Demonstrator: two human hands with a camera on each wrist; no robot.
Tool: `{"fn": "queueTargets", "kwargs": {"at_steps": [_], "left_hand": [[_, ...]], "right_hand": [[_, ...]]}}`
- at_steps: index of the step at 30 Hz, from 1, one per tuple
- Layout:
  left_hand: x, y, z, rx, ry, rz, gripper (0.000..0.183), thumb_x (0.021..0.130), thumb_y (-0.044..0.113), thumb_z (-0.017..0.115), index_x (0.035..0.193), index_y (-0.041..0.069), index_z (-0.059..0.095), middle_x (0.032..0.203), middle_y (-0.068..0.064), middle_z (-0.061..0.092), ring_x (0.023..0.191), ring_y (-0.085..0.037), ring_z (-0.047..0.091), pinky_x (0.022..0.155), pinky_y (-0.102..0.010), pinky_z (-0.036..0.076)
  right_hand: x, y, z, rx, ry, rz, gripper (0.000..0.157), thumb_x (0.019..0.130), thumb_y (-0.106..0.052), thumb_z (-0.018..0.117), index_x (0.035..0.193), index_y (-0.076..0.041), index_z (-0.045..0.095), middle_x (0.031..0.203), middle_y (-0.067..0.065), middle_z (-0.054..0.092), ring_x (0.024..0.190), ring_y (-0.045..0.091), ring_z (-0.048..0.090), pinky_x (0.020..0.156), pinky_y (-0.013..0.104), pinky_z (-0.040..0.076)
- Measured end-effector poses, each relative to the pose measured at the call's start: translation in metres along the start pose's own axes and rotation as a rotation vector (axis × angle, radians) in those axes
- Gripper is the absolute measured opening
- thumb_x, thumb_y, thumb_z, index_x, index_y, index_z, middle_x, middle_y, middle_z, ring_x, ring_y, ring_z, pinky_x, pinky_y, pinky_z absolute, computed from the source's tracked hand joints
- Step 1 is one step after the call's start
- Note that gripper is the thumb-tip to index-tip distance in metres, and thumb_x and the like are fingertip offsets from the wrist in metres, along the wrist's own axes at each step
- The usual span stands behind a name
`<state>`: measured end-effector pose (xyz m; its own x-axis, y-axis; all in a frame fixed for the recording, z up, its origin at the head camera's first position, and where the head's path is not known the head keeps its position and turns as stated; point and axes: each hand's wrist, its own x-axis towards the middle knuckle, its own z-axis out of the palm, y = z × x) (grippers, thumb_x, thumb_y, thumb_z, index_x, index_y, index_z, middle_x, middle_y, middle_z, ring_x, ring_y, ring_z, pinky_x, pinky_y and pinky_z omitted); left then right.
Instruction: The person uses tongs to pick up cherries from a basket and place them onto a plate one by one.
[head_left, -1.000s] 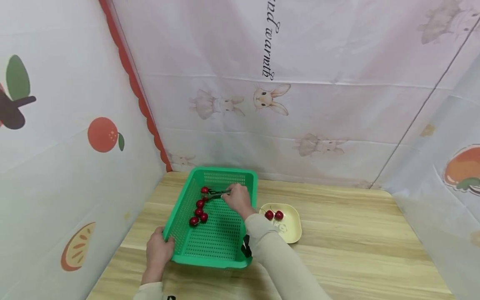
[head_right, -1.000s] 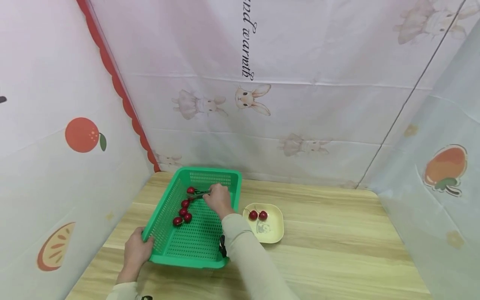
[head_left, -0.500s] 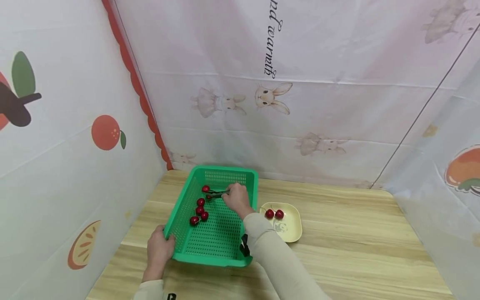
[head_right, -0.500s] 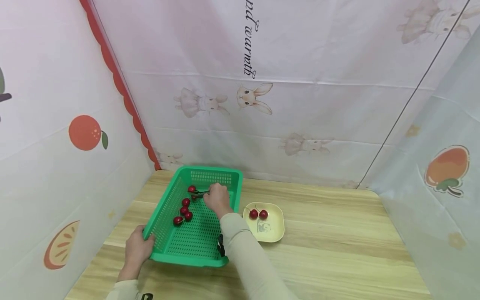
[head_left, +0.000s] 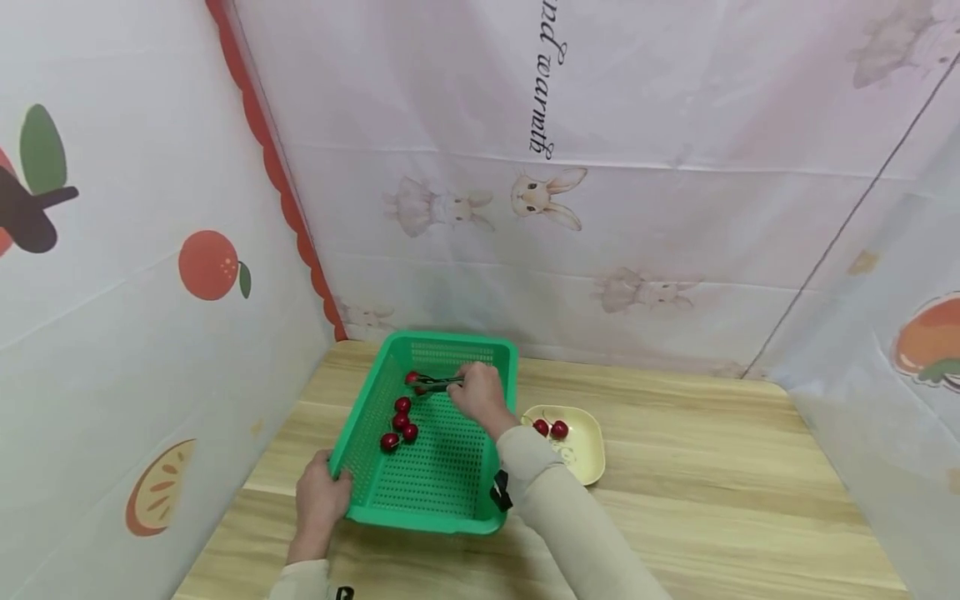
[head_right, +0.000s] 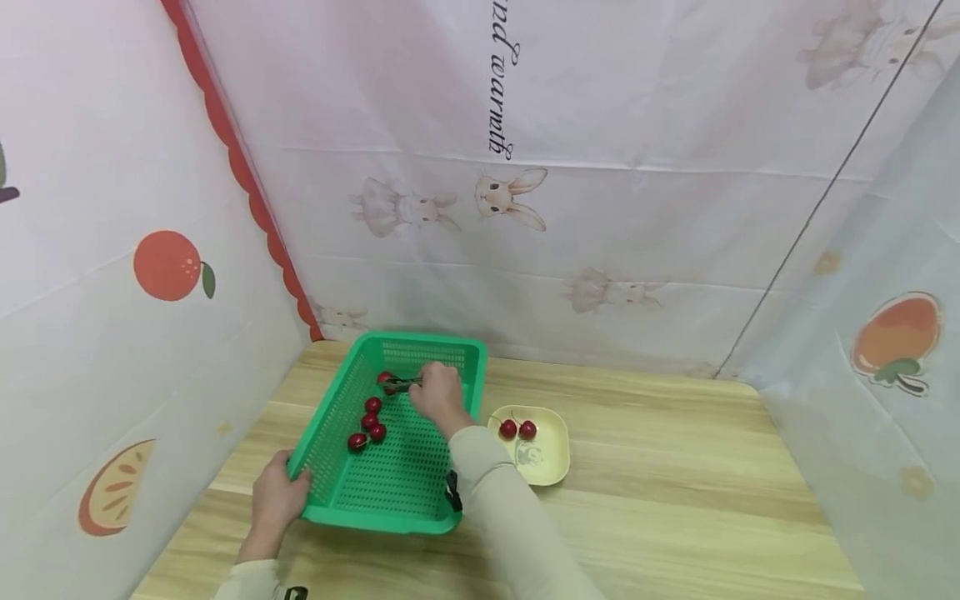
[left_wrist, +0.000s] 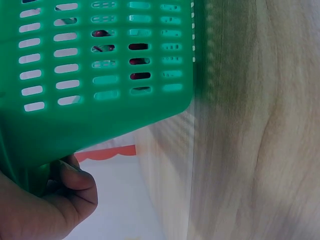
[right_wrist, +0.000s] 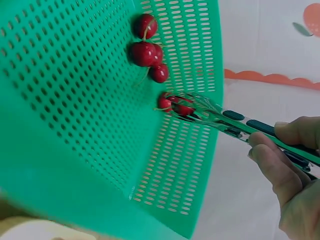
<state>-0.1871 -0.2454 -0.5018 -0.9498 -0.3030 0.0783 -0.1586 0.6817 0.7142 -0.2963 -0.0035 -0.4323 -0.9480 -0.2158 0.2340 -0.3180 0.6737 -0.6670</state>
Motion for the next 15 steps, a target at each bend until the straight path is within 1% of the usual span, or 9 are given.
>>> {"fn": "queueTargets", "kwargs": {"at_steps": [3,6,10,15], "left_hand": [[0.001,-0.001,0.003,-0.002,0.005,0.003,0.038,0.084,-0.001,0.053,0.117,-0.017,0.046,0.099,-0.032,0.055,0.083,-0.040,0.054,0.070,-0.052,0.044],[0.002,-0.001,0.003,-0.008,-0.003,0.005,0.038,0.084,-0.001,0.052,0.118,-0.018,0.045,0.099,-0.033,0.054,0.084,-0.041,0.054,0.071,-0.053,0.044],[0.001,-0.001,0.003,-0.006,-0.002,-0.002,0.038,0.084,-0.001,0.052,0.118,-0.018,0.045,0.099,-0.033,0.055,0.084,-0.040,0.054,0.071,-0.052,0.044],[0.001,-0.003,0.003,-0.003,0.009,0.002,0.038,0.084,-0.001,0.053,0.118,-0.017,0.046,0.099,-0.033,0.055,0.084,-0.041,0.054,0.071,-0.053,0.044]], "right_hand": [[-0.008,-0.002,-0.011,-0.004,-0.009,-0.040,0.022,0.088,-0.009,0.060,0.105,0.002,0.067,0.035,-0.002,0.037,0.029,0.005,0.021,0.034,0.019,0.026],[-0.015,-0.005,-0.022,0.002,-0.004,-0.080,0.022,0.087,-0.008,0.060,0.104,0.003,0.067,0.036,-0.003,0.036,0.029,0.004,0.021,0.032,0.019,0.024],[-0.026,-0.003,-0.032,0.027,0.001,-0.085,0.022,0.086,-0.008,0.062,0.103,0.004,0.067,0.037,-0.006,0.034,0.030,0.003,0.021,0.031,0.018,0.022],[-0.042,0.005,-0.042,0.058,0.020,-0.084,0.023,0.084,-0.007,0.065,0.102,0.006,0.066,0.038,-0.009,0.032,0.030,0.003,0.022,0.031,0.018,0.021]]}}
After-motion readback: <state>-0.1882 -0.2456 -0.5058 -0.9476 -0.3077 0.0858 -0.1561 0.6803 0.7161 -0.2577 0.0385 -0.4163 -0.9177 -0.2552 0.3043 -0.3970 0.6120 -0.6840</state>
